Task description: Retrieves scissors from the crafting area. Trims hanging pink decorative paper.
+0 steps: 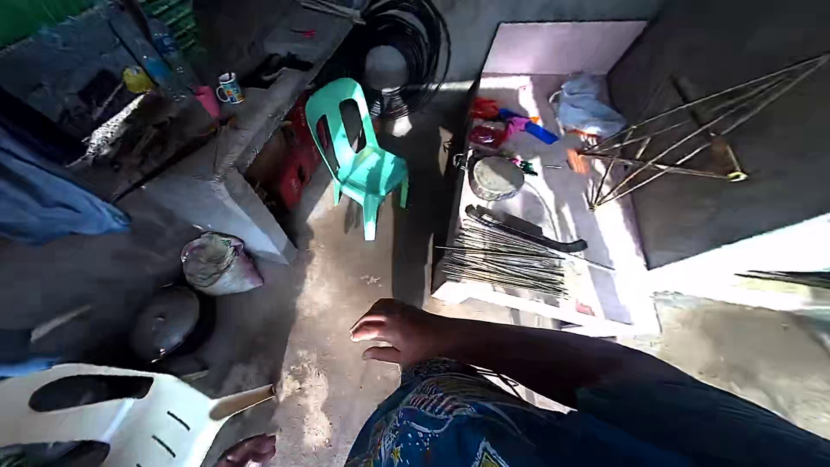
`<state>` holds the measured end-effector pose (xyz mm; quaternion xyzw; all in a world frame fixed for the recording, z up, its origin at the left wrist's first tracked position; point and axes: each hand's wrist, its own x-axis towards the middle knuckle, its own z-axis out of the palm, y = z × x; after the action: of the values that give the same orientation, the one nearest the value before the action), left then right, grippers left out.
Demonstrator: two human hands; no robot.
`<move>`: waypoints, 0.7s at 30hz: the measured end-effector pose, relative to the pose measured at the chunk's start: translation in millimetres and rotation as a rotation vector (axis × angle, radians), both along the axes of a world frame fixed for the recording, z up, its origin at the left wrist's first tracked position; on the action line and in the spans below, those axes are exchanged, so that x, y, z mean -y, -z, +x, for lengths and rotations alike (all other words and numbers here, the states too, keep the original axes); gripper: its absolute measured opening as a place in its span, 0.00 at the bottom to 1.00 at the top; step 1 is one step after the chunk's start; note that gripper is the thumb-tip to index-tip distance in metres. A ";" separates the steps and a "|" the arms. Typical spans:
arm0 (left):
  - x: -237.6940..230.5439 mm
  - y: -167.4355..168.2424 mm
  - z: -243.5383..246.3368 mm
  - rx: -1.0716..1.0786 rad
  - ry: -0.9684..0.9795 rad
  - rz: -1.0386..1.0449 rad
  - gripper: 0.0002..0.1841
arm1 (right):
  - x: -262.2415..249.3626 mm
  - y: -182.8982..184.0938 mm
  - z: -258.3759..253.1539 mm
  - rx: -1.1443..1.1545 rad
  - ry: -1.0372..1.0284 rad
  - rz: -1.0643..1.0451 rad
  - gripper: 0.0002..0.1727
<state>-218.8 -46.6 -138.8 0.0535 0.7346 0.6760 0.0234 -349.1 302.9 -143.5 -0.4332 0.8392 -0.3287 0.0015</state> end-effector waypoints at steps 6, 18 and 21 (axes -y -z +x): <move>-45.2 0.4 -125.2 0.032 0.258 -0.013 0.09 | -60.9 2.6 -15.8 -0.032 0.293 -0.012 0.18; -197.0 -23.8 -361.0 0.051 0.512 -0.221 0.11 | -187.9 17.1 -156.2 0.051 0.559 -0.001 0.19; -225.1 -31.1 -409.9 0.052 0.522 -0.217 0.11 | -206.4 14.8 -197.2 0.035 0.565 0.009 0.18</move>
<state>-628.7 178.5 -107.6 0.2204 0.7631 0.5659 0.2210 -546.3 509.3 -158.3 -0.1762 0.9281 -0.3198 -0.0737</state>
